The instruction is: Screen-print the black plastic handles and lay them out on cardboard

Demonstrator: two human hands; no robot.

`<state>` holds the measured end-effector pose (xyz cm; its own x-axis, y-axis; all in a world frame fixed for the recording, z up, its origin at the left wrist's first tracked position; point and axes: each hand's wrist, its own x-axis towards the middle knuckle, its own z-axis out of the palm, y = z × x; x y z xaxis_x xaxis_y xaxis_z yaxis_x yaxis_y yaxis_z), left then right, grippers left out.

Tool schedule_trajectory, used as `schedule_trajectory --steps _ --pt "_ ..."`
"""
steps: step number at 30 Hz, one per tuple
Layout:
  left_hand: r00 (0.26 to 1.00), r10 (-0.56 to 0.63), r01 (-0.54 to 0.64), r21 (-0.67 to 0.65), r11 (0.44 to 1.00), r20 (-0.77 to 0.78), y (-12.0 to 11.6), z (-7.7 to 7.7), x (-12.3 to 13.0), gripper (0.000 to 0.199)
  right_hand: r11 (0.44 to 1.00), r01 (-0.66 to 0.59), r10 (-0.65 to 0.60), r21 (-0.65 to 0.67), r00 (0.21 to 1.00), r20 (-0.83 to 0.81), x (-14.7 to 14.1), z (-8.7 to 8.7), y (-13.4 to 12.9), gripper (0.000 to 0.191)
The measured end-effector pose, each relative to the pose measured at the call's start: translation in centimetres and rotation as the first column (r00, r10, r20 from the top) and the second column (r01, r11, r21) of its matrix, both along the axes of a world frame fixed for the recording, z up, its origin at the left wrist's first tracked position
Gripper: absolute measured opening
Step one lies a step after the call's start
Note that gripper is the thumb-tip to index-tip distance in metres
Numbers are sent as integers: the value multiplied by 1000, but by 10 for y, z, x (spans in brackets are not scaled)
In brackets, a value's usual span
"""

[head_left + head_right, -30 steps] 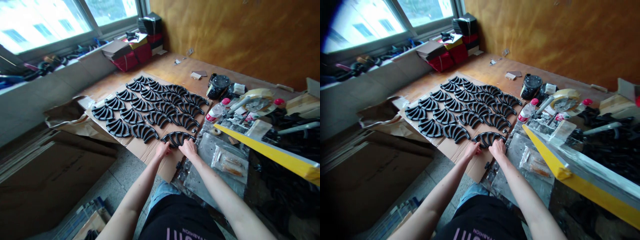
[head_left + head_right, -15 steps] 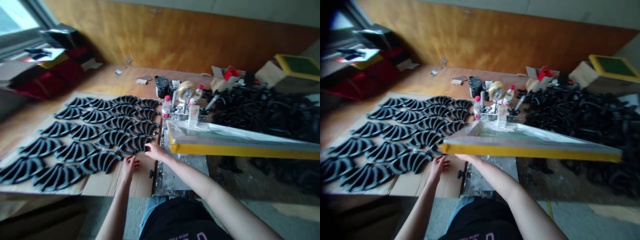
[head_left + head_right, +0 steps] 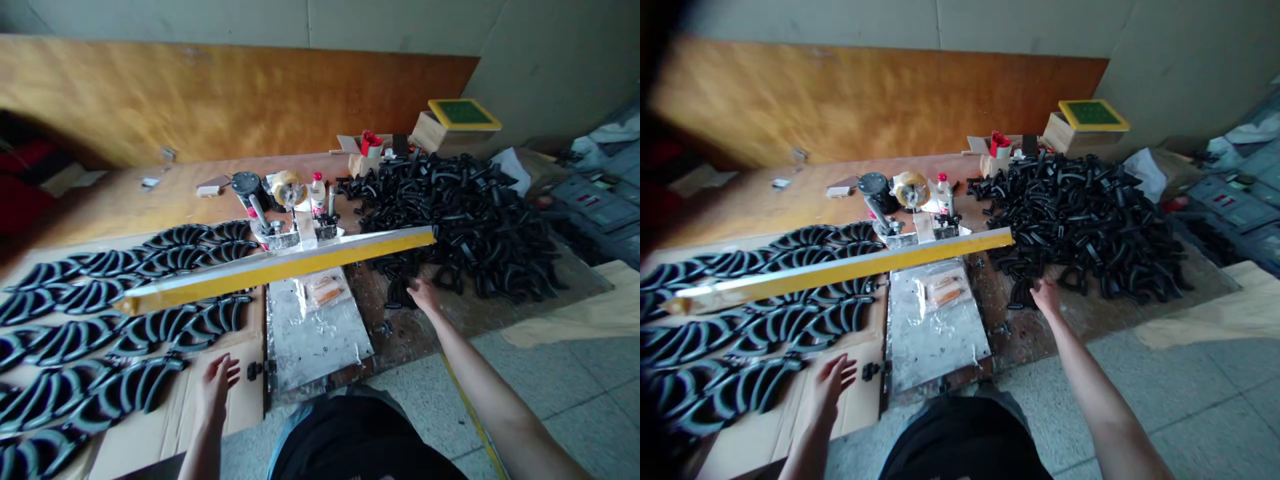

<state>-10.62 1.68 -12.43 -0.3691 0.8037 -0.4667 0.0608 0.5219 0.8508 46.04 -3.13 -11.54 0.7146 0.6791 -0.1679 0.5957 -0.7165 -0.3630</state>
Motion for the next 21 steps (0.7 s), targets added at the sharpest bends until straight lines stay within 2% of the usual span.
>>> schedule_trajectory --steps 3,5,8,11,13,16,19,21 --pt "998 -58 59 47 997 -23 3 8 23 49 1000 2 -1 4 990 -143 4 -23 0 42" --pt "996 -78 81 78 994 -38 5 14 36 50 1000 -13 16 17 984 -176 -1 -25 4 40" --pt "997 -50 57 119 991 -58 4 22 44 51 995 -33 49 89 981 -190 -4 -12 5 46" --pt "997 -9 20 156 988 -73 -3 29 41 51 955 -67 128 289 972 -197 -4 17 4 53" --pt "997 -3 16 176 984 -78 -7 35 41 51 884 -145 279 444 926 -254 -16 37 10 46" --pt "997 -4 20 205 979 -77 -9 47 52 51 714 -331 600 617 744 -295 -64 58 35 24" --pt "996 -47 63 249 966 -71 -5 60 71 50 496 -534 826 684 534 -182 -123 60 68 18" --pt "995 -79 93 264 960 -63 -4 67 82 49 363 -660 888 658 459 -30 -153 52 86 23"
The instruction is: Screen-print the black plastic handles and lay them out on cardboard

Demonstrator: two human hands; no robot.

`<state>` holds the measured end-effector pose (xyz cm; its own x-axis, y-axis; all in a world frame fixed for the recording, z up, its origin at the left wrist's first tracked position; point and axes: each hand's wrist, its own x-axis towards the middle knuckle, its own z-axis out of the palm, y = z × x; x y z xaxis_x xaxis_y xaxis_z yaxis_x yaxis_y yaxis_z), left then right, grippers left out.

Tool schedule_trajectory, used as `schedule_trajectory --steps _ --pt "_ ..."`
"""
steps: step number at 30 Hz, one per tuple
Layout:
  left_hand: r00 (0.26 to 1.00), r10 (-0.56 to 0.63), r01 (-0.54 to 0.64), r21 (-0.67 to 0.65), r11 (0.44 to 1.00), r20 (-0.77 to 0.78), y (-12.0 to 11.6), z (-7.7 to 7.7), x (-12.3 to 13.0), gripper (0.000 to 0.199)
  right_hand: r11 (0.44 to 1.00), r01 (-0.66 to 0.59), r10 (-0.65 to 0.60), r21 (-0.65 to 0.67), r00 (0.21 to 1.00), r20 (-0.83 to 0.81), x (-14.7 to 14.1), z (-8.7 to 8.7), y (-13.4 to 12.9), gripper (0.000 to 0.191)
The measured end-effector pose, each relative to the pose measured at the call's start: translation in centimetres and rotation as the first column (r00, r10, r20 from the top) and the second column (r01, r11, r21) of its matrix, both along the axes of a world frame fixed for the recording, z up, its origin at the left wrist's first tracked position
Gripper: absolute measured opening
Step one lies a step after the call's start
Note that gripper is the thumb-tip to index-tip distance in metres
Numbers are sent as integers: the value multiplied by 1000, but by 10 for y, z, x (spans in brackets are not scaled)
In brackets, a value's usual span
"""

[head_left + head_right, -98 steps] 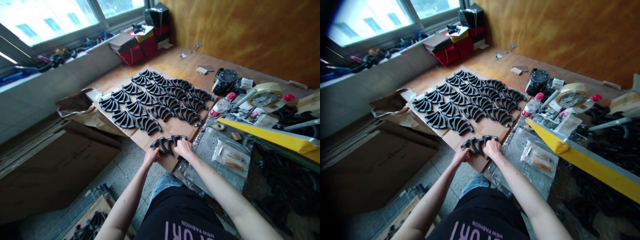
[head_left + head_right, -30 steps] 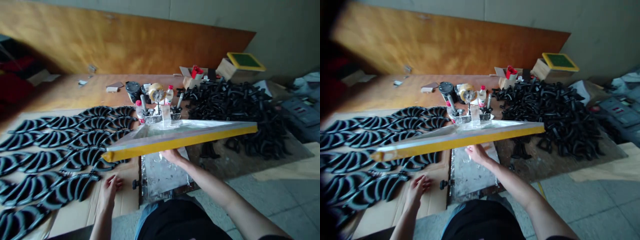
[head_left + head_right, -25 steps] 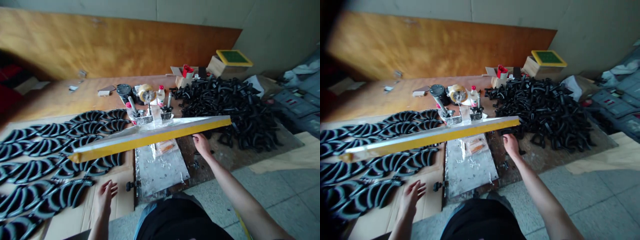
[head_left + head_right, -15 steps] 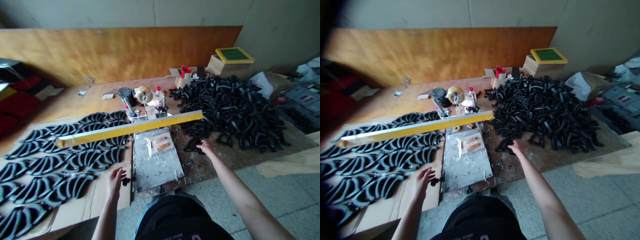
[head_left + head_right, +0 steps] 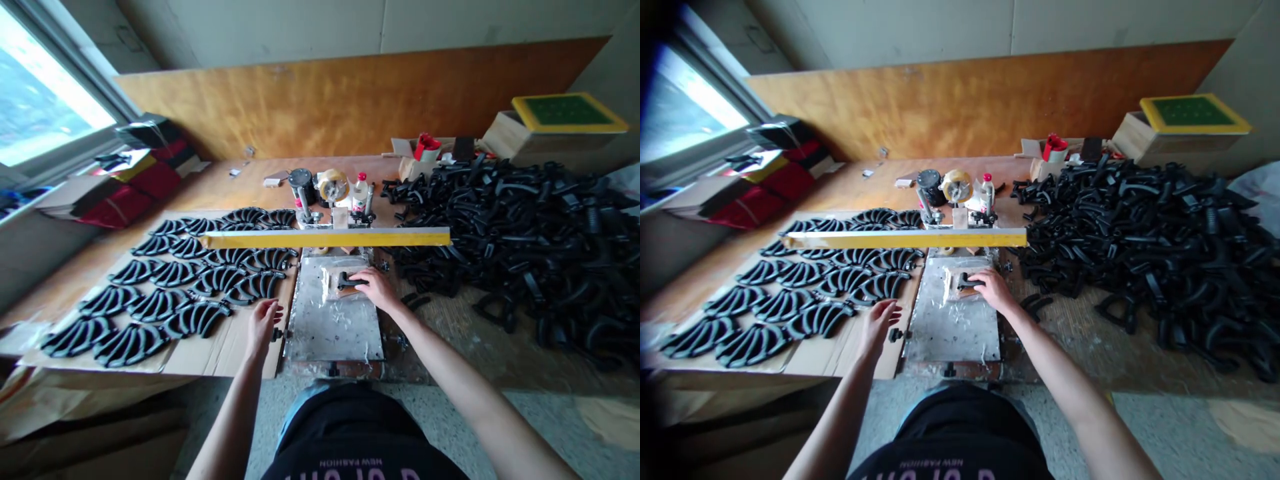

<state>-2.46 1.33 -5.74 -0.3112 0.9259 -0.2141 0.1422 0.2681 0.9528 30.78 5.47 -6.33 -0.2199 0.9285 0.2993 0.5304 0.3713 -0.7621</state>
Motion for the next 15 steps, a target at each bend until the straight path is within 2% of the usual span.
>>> schedule_trajectory --steps 4,8,11,15 --pt "1000 -3 3 5 1000 10 0 7 6 50 989 -56 15 137 959 283 -24 -19 11 27" --pt "1000 14 -15 53 998 6 8 21 3 46 982 -76 -16 174 880 474 -29 -17 3 29" --pt "1000 12 -15 166 986 24 26 51 11 44 976 -100 -22 196 842 540 -37 -8 3 39" --pt "989 -49 -9 385 923 141 55 110 41 38 943 -308 167 125 763 624 -50 -10 16 58"
